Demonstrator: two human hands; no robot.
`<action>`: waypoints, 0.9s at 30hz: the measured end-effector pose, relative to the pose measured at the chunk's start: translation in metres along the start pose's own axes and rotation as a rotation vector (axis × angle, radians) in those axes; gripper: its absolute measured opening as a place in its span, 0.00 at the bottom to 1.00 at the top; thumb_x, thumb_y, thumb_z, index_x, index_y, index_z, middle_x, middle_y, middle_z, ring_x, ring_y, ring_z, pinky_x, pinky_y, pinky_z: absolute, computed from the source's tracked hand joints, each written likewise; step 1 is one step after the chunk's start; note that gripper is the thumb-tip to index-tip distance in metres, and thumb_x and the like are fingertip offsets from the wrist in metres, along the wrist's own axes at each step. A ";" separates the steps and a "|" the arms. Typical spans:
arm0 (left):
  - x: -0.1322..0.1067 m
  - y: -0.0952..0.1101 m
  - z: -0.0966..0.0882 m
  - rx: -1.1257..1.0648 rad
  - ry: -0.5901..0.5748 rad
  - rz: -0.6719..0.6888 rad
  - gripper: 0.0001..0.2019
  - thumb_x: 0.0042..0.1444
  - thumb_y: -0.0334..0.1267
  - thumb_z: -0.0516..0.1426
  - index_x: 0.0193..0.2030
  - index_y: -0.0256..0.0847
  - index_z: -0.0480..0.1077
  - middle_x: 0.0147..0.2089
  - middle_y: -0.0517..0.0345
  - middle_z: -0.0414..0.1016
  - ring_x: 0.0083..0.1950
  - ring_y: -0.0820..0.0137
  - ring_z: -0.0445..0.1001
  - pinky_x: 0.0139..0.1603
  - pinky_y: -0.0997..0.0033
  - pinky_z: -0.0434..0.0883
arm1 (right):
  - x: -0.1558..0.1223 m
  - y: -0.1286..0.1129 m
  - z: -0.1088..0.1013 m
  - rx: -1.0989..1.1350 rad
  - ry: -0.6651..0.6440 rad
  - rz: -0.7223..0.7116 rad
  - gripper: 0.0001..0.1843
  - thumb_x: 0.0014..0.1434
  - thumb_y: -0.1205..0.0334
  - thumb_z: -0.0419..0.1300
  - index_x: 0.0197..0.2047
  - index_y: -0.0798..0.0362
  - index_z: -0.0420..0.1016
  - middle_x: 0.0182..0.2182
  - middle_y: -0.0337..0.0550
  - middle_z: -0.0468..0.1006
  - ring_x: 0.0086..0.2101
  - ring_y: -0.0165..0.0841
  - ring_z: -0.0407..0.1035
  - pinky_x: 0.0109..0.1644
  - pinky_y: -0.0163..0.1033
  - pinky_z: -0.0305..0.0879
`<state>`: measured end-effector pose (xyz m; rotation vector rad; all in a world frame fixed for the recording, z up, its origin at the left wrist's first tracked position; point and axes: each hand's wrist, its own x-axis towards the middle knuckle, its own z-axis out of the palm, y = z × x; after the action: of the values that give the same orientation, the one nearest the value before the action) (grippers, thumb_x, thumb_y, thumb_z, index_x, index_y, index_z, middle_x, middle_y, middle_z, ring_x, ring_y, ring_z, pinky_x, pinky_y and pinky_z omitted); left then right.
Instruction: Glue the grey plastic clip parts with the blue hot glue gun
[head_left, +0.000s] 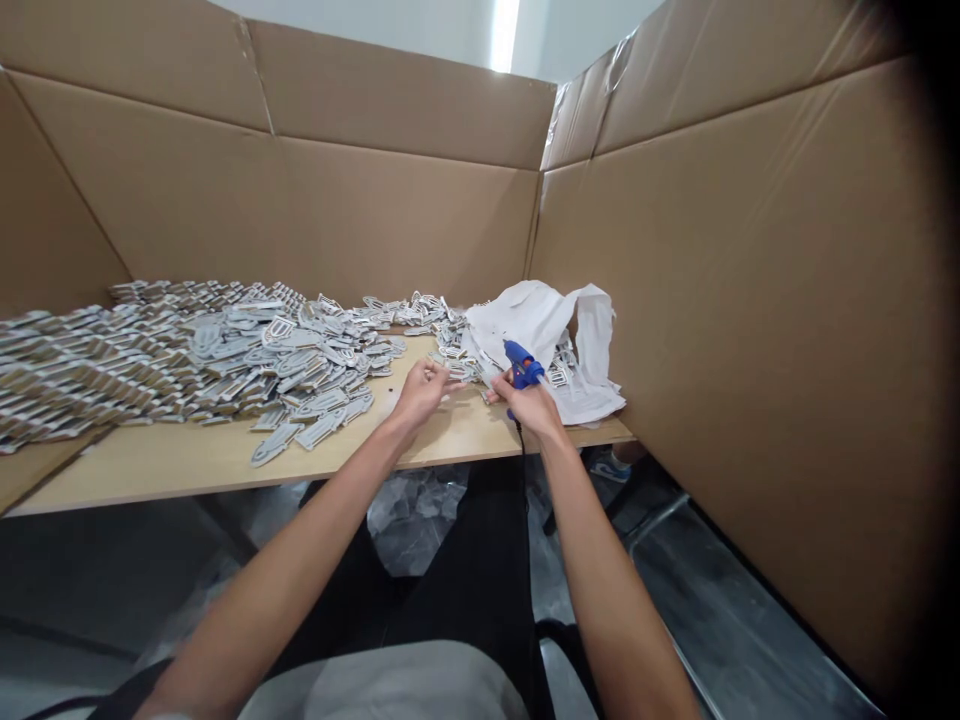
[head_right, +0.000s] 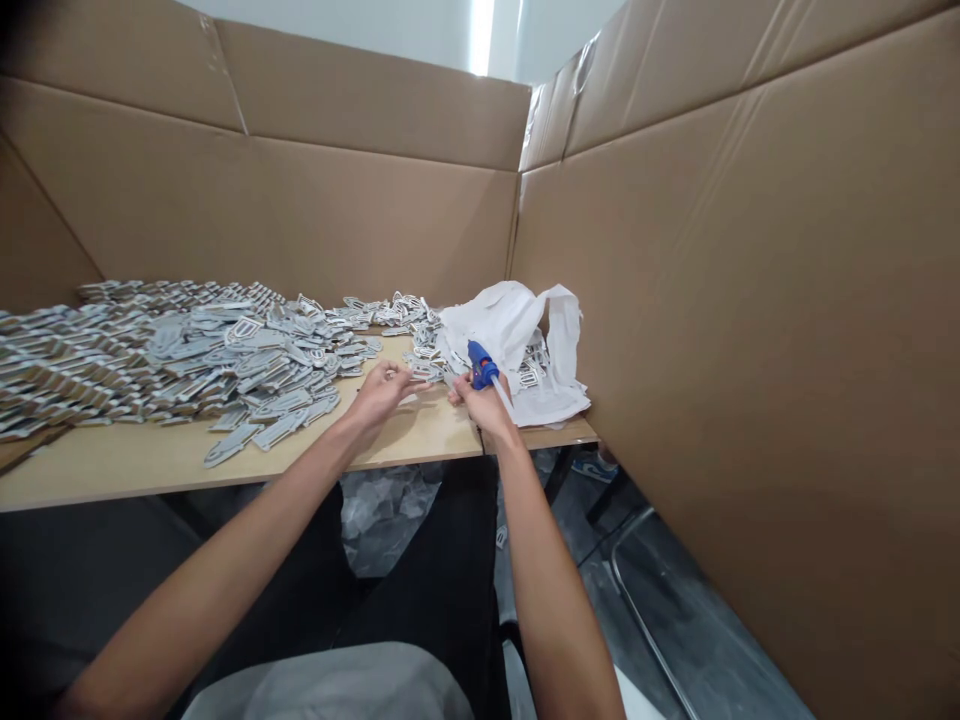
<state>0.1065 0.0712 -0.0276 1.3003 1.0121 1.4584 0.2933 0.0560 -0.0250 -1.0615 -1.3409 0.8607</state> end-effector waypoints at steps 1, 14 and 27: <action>-0.007 -0.001 0.002 -0.053 -0.024 0.025 0.13 0.61 0.41 0.62 0.37 0.42 0.61 0.39 0.58 0.73 0.44 0.69 0.79 0.56 0.60 0.77 | -0.001 -0.001 0.004 0.062 -0.006 0.010 0.22 0.50 0.45 0.71 0.31 0.48 0.66 0.28 0.39 0.78 0.33 0.38 0.80 0.40 0.41 0.78; -0.038 -0.015 0.000 -0.171 0.026 -0.104 0.23 0.44 0.36 0.71 0.48 0.38 0.75 0.36 0.56 0.79 0.36 0.64 0.83 0.45 0.62 0.79 | -0.006 0.010 0.030 -0.063 -0.106 -0.119 0.17 0.53 0.45 0.64 0.30 0.49 0.68 0.30 0.38 0.76 0.35 0.35 0.71 0.46 0.40 0.71; -0.039 -0.011 0.000 -0.354 -0.008 -0.127 0.22 0.40 0.44 0.76 0.32 0.39 0.70 0.32 0.54 0.81 0.36 0.66 0.81 0.45 0.61 0.79 | -0.006 0.011 0.031 -0.016 -0.108 -0.126 0.17 0.55 0.44 0.65 0.29 0.48 0.69 0.29 0.38 0.76 0.34 0.37 0.74 0.46 0.42 0.73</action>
<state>0.1090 0.0360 -0.0480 0.9696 0.7731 1.4555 0.2630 0.0569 -0.0396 -0.9437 -1.4907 0.8239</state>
